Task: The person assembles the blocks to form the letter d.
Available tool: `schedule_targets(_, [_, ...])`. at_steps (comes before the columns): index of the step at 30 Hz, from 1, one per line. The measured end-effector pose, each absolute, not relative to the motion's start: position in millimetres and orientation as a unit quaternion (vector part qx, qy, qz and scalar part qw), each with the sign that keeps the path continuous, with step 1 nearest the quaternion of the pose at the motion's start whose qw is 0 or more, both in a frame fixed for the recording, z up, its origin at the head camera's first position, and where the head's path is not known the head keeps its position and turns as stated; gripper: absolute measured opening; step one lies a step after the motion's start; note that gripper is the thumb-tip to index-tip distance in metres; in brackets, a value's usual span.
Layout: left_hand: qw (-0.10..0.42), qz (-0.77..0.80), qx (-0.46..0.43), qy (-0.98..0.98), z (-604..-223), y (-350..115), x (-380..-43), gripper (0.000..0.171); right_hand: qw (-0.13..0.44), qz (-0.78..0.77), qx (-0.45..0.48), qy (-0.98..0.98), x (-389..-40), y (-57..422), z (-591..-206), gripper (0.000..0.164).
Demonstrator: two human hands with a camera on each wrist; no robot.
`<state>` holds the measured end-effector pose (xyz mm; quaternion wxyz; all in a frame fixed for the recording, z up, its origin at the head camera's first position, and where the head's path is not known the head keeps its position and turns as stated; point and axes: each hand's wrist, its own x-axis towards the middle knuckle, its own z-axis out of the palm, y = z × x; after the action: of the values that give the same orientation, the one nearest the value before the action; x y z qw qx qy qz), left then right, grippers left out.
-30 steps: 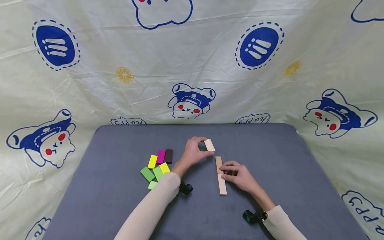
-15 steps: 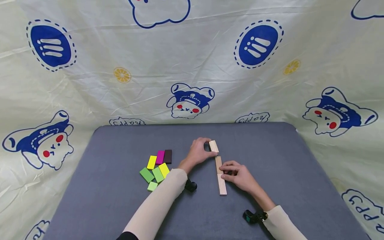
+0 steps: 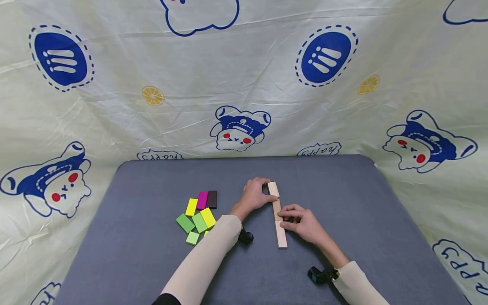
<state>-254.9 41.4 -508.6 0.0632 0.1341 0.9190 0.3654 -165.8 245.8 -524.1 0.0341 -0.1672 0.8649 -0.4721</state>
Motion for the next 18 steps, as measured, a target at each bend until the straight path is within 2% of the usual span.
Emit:
schedule_targets(7, [0.086,0.347,0.141,0.923,-505.4,39.8,-254.7,0.060,0.034,-0.474,-0.159,0.865,-165.5,244.7,-523.8,0.024])
schedule_targets(12, [0.085,0.345,0.147,0.923,-503.4,39.6,-254.2,0.052,0.029,-0.473,-0.158,0.866,-165.8,245.0,-524.0,0.023])
schedule_targets(18, [0.086,0.336,0.148,0.926,-503.5,40.6,-254.5,0.052,0.032,-0.474,-0.159,0.865,-166.3,244.9,-526.4,0.024])
